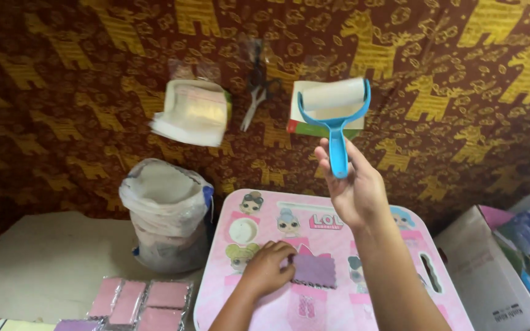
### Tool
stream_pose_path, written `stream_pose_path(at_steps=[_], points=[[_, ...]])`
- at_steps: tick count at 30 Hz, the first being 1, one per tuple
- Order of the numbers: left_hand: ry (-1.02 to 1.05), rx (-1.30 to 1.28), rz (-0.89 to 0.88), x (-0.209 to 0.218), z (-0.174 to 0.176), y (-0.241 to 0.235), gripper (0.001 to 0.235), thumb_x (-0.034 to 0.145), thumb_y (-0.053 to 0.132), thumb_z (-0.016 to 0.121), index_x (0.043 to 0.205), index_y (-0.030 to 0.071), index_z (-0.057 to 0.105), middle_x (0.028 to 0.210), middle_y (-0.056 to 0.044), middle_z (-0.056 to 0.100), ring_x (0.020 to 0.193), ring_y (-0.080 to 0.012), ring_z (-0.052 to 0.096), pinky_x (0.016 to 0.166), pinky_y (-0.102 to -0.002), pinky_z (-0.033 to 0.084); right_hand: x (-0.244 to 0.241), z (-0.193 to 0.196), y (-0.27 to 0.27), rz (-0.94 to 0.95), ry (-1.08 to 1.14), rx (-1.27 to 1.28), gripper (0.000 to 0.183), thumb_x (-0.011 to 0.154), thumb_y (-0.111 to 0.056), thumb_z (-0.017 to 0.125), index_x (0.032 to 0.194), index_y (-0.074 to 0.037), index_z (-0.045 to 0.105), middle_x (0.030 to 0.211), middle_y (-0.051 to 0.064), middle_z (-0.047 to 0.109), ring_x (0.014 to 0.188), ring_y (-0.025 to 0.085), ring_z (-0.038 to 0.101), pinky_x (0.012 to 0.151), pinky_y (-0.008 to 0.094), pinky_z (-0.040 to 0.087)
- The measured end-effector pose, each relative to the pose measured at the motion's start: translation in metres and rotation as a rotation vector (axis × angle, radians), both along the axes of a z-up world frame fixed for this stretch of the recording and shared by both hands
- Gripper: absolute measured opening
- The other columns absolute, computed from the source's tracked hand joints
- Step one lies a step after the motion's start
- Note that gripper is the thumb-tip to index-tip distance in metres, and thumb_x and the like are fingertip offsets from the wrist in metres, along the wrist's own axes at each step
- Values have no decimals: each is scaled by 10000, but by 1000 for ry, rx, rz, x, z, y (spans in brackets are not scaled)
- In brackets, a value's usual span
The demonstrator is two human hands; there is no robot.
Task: The person flattens a gray clay sheet and then a purple clay sheet on a pink LOL Surprise tray using a blue-handled rolling pin. After rolling, the person folds the purple clay and places it into a clear plastic bag.
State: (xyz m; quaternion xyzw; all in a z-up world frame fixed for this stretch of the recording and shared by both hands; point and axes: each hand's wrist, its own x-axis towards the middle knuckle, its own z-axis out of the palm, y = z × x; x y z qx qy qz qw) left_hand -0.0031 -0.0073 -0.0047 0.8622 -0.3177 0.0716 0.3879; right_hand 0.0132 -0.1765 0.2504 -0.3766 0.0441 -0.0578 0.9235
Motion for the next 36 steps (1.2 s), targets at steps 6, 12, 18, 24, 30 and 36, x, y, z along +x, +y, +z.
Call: stream_pose_path(at_steps=[6,12,18,24,30,36], points=[[56,17,-14,-4,9,3,319,861,231,605,1141,103,687,1142,-42,681,1022,-277,578,873,-424,478,42,-12,9,31,19,115,374,1013,-291,615,1241,4,648,1094,142,746,841,132,732,679,176,631],[98,31,-7,0,3,2,348,859,267,598,1161,115,681,1175,-36,669,1053,-275,572,902,-421,468,57,-18,5,63,-22,47,343,1073,-381,532,1170,-66,626,999,65,712,843,153,726,653,223,632],[116,31,-2,-3,12,3,307,867,265,590,1124,126,685,1136,-25,682,1037,-268,573,882,-408,465,63,-36,15,55,-14,-73,186,1062,-353,562,1030,-177,616,1012,42,752,808,189,732,610,238,589],[75,-18,-19,-1,3,3,274,859,252,575,1073,115,676,1079,-60,683,975,-286,569,829,-429,470,46,-4,92,-90,-131,-1071,324,981,-257,576,1270,-115,613,1078,45,688,920,118,675,706,266,549],[-71,-155,-8,-1,-6,0,240,820,176,601,999,63,715,977,-82,700,885,-286,591,823,-409,481,88,-6,135,-224,-866,-1653,280,1016,-243,622,1221,-54,645,1236,158,632,1159,342,586,964,456,458],[-107,-117,37,3,-16,-5,300,783,204,613,1040,100,725,1023,-70,713,929,-320,613,883,-415,496,115,3,174,-153,-934,-1762,355,1018,-269,618,1274,-22,627,1319,153,621,1141,386,630,897,502,481]])
